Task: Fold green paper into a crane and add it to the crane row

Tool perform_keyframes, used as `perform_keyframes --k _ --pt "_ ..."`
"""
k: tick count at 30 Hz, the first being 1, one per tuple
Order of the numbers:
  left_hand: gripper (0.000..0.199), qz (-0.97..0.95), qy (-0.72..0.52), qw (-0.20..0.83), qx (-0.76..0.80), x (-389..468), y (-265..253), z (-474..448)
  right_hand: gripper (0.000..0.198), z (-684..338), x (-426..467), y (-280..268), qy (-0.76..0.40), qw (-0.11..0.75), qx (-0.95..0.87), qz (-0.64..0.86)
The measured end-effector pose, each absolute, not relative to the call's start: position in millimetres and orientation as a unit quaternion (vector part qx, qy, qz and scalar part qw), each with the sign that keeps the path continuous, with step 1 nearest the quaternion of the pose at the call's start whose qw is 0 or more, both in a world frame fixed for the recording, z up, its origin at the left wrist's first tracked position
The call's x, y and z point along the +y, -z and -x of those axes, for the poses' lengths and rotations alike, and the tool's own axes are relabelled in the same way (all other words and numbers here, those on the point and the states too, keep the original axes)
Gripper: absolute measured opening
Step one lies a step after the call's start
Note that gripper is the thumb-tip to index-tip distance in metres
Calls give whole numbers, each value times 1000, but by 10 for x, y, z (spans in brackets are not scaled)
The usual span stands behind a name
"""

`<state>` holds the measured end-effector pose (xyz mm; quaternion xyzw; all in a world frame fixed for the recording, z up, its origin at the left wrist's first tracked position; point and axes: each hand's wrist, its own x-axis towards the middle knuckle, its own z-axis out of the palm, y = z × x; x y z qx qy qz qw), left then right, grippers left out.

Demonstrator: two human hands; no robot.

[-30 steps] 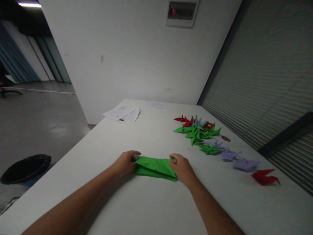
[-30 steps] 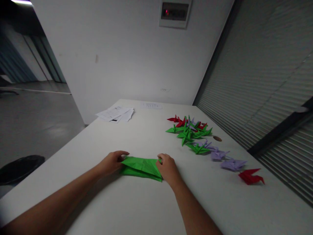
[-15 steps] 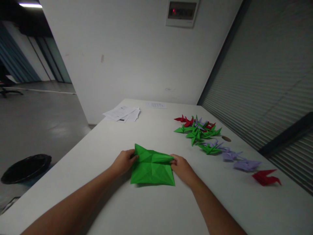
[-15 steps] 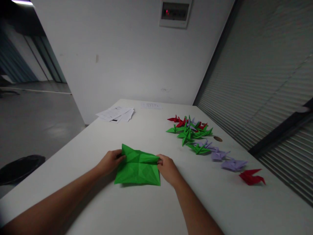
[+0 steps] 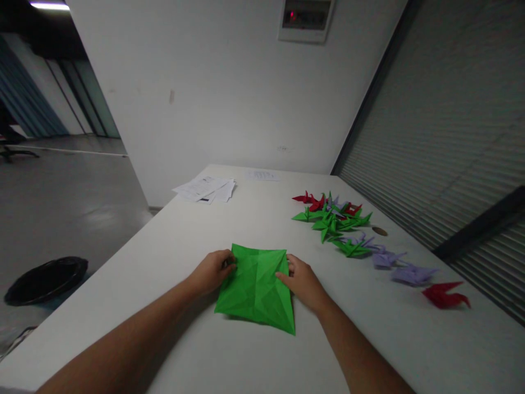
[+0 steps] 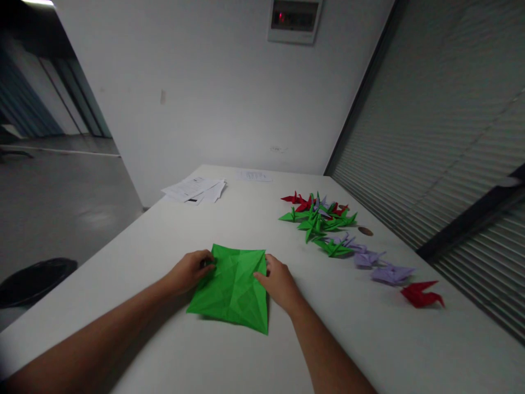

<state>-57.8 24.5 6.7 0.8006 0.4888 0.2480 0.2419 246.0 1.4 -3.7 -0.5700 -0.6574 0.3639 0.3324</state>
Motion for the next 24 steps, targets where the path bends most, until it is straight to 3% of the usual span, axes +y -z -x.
perform_keyframes --k 4,10,17,20,24 --pt "25 -823 -254 175 476 211 -94 581 61 -2421 -7 -12 -273 292 -659 637" --pt "38 -886 -183 198 377 91 -238 545 90 -2405 -26 -72 -198 211 -661 692" --pt "61 -918 -107 150 352 88 -228 562 54 -2491 -72 -196 -136 133 -730 657" --pt "65 -923 -89 154 342 144 -174 609 52 -2512 -79 -239 -90 128 -767 623" --pt "60 -919 -95 129 359 221 -125 664 48 -2518 -87 -211 -112 95 -804 576"
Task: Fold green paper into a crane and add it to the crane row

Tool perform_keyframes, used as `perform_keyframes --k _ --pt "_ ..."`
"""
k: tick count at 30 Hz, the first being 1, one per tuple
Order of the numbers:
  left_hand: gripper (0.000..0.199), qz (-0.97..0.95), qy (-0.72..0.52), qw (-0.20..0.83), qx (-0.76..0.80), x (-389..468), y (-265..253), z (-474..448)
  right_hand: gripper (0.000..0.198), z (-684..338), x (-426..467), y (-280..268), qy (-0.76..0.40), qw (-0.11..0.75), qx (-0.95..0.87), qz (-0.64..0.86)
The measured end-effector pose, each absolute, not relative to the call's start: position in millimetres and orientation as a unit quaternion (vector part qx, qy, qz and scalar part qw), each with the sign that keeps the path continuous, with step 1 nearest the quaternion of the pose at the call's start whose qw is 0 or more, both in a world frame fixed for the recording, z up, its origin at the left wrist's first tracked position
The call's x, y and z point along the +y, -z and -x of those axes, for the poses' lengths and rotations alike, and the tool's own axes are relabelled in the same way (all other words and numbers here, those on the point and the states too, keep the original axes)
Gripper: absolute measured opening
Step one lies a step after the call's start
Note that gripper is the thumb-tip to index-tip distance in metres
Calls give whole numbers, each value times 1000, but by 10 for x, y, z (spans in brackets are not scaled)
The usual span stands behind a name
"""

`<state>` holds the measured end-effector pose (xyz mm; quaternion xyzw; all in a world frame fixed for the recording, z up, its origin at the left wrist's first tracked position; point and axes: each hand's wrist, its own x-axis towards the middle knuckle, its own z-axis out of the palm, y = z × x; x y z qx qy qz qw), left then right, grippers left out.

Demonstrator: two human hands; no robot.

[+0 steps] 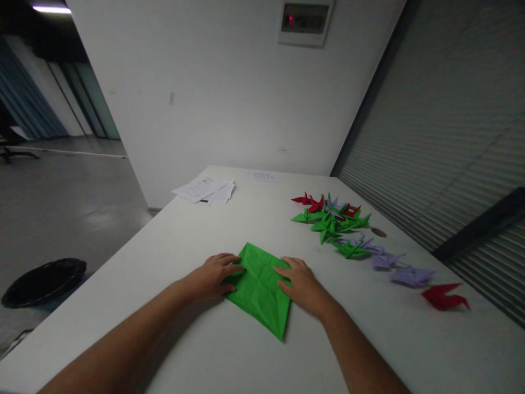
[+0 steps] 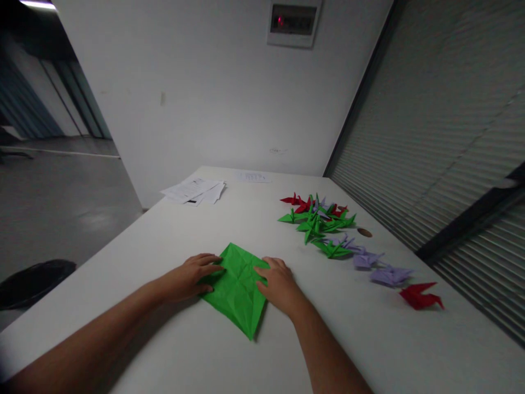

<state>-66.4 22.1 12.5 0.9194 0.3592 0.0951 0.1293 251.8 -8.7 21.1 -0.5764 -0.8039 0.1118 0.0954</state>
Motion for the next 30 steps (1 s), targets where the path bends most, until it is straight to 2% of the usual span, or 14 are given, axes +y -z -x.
perform_keyframes --k 6,8,10,15,20,25,30 --pt "28 -904 -123 56 405 285 -85 701 50 -2502 -112 -150 -110 84 -806 576" --pt "24 -902 -139 48 405 268 -83 688 50 -2490 -116 -148 -104 93 -808 572" --pt "32 -902 -149 48 402 237 -86 665 50 -2481 -119 -157 -102 104 -808 570" --pt "72 -923 -121 110 347 172 -73 614 57 -2492 -106 -194 -96 133 -835 525" --pt "78 -923 -81 142 347 201 -29 647 78 -2527 -76 -160 -169 99 -875 443" --pt "87 -926 -32 150 346 239 -55 708 79 -2562 -74 -143 -215 34 -868 447" --pt "94 -914 14 151 376 228 -92 728 80 -2608 -83 -179 -224 19 -857 465"
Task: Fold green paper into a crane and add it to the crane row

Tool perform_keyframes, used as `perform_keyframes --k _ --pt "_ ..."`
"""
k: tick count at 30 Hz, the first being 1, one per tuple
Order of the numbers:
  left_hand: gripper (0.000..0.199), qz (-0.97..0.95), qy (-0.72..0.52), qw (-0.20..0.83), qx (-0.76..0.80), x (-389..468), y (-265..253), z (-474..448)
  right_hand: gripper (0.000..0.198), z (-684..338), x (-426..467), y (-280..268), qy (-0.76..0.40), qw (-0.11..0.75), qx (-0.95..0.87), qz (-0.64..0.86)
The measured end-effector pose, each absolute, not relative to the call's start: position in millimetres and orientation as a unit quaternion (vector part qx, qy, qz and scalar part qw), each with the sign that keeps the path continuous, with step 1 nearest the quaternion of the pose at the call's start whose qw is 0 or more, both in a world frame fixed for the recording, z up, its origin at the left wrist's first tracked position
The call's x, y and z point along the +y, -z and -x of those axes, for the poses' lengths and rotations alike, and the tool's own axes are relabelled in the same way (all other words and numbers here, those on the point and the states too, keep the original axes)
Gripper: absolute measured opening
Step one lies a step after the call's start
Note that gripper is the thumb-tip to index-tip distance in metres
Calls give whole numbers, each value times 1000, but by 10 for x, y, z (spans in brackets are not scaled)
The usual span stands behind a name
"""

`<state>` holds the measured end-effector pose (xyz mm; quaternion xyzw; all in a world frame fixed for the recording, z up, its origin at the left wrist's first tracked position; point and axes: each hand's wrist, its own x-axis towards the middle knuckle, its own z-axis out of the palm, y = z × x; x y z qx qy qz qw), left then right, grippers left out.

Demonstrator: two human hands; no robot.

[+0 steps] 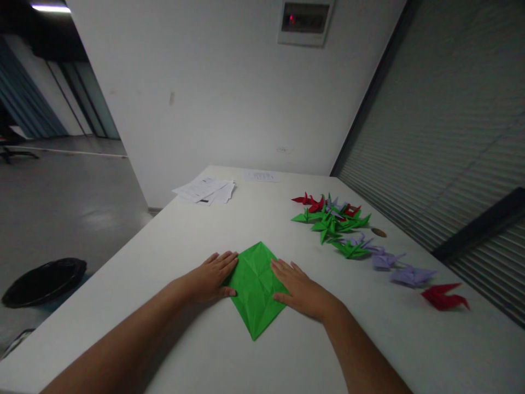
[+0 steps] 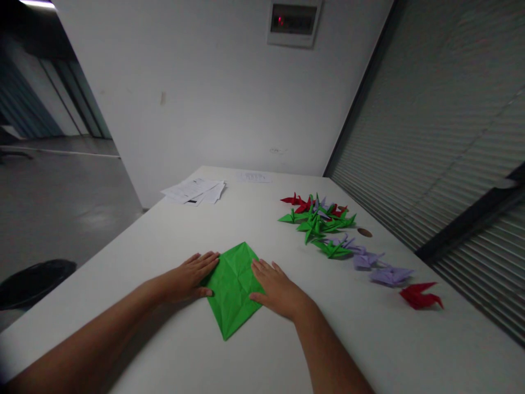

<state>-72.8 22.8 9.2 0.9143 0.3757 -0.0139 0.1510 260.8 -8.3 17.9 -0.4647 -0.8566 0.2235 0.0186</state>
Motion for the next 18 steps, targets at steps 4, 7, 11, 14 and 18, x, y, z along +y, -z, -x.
perform_keyframes --k 4,7,11,14,18 --pt "93 -914 -9 158 372 254 -67 752 88 -2632 -58 -145 -231 59 -846 477" --pt "84 -913 -43 160 373 280 -58 759 92 -2629 -37 -127 -229 97 -847 471" --pt "65 -914 -118 131 365 266 -82 707 89 -2595 -44 -169 -207 116 -861 451" --pt "65 -923 -136 123 337 226 -86 640 87 -2552 -63 -190 -204 114 -869 437" --pt "78 -922 -115 166 331 201 -51 582 84 -2510 -66 -147 -222 108 -864 438"
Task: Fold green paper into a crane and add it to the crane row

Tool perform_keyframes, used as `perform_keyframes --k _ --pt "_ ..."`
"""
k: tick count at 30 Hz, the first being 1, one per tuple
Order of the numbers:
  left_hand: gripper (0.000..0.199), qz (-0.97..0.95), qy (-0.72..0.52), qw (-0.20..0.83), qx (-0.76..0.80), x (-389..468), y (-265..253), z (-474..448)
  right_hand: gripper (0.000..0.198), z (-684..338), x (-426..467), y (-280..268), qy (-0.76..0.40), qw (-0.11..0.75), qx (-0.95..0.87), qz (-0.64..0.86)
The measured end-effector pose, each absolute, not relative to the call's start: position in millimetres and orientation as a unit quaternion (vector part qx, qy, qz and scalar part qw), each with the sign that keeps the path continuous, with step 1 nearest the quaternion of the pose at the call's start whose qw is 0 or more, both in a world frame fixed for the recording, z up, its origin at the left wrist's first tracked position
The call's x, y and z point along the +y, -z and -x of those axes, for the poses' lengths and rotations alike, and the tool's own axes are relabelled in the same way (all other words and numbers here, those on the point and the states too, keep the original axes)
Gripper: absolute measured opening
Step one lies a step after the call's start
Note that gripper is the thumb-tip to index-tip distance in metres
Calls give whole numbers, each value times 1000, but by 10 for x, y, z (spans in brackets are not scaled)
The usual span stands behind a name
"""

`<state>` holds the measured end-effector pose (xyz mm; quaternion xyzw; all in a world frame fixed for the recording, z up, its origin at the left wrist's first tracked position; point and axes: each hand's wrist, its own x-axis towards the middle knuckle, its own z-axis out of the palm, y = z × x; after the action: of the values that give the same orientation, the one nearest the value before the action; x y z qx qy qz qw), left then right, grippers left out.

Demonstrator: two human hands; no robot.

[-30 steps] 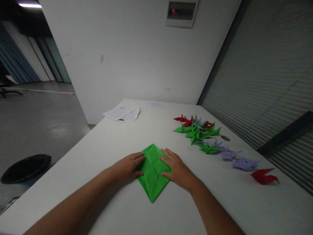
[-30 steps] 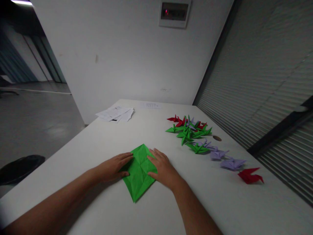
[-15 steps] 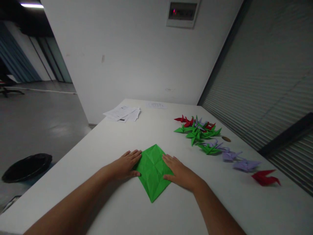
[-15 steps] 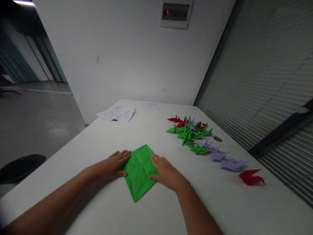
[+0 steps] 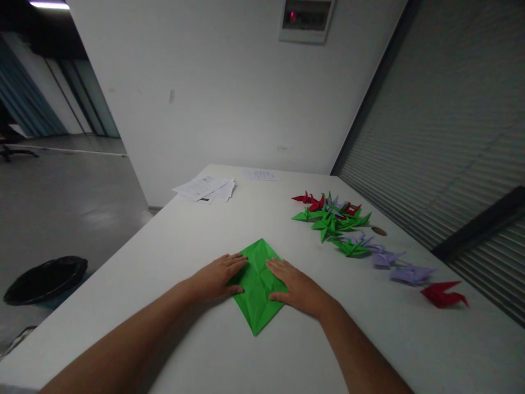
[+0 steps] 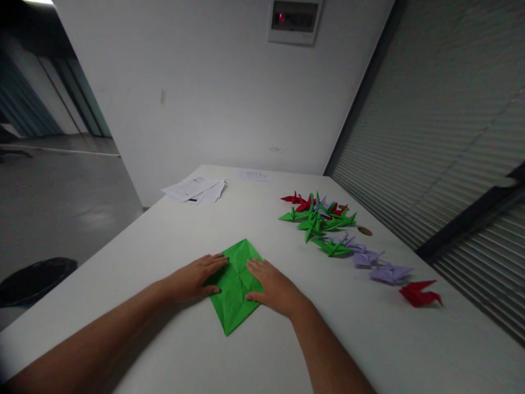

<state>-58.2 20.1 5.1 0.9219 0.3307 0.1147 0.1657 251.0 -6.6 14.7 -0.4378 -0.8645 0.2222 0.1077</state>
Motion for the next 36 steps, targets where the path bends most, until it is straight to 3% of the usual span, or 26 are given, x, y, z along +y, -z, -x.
perform_keyframes --k 26,36 --pt "79 -889 -123 196 394 231 -76 563 77 -2463 -57 -166 -226 143 -849 456" --pt "43 -867 -169 192 427 247 -121 612 61 -2480 -75 -137 -202 173 -826 497"
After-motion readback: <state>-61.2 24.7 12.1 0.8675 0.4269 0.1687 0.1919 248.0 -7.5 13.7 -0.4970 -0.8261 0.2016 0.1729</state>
